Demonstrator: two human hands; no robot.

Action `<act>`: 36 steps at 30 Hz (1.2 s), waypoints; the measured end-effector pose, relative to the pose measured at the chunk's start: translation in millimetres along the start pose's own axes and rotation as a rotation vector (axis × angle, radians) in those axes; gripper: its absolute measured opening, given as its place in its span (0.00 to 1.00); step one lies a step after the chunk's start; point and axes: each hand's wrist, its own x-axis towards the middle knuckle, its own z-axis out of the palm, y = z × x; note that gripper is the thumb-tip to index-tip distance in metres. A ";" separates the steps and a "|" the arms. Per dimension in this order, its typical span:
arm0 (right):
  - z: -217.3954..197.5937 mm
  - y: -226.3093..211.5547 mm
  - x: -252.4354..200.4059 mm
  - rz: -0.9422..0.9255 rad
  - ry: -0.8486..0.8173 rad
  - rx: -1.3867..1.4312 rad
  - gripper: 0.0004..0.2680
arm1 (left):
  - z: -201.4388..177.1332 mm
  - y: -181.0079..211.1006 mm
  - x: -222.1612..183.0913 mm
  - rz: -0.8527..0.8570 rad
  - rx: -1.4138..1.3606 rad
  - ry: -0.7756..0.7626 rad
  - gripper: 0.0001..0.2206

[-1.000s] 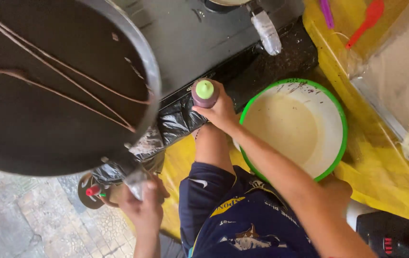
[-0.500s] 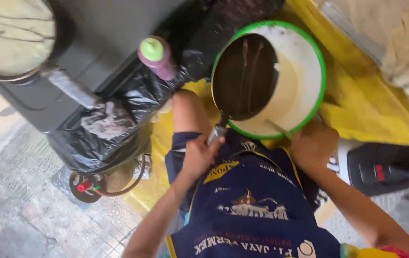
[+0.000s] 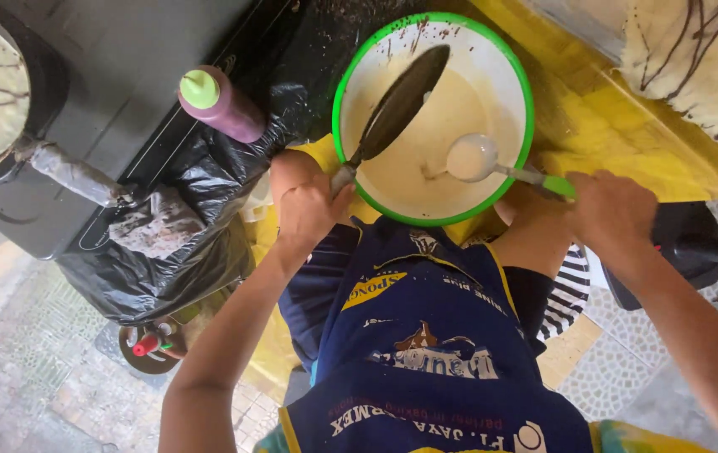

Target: Preparing crepes by pouring batter into pans, spreading it, adding chocolate drizzle, and flipping them.

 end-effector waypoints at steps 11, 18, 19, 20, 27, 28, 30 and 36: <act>-9.3 -20.1 -38.7 0.096 0.442 0.206 0.24 | -55.9 63.0 34.5 -0.618 -0.894 -0.645 0.29; -37.9 -24.4 -18.3 0.064 0.831 0.019 0.14 | -84.5 67.7 44.2 -0.683 -0.896 -0.597 0.29; -39.5 -22.5 -16.3 0.074 0.855 -0.005 0.14 | -83.6 63.8 42.7 -0.714 -0.983 -0.585 0.27; -40.8 -20.3 -14.1 0.084 0.878 -0.029 0.13 | -82.5 60.2 41.3 -0.745 -1.071 -0.572 0.26; -64.1 -13.6 -10.7 0.096 0.835 -0.009 0.21 | 20.2 31.1 -5.2 -0.704 -1.672 -0.672 0.22; -70.3 -14.4 -13.5 0.088 0.875 -0.012 0.18 | 39.4 34.4 -11.8 -0.674 -1.718 -0.631 0.23; -79.7 -16.2 -20.1 0.078 0.923 -0.016 0.16 | 65.5 44.0 -16.5 -0.640 -1.764 -0.583 0.25; -89.2 -17.8 -53.9 0.054 0.872 0.014 0.15 | 43.9 95.3 11.8 -0.470 -1.634 -0.277 0.14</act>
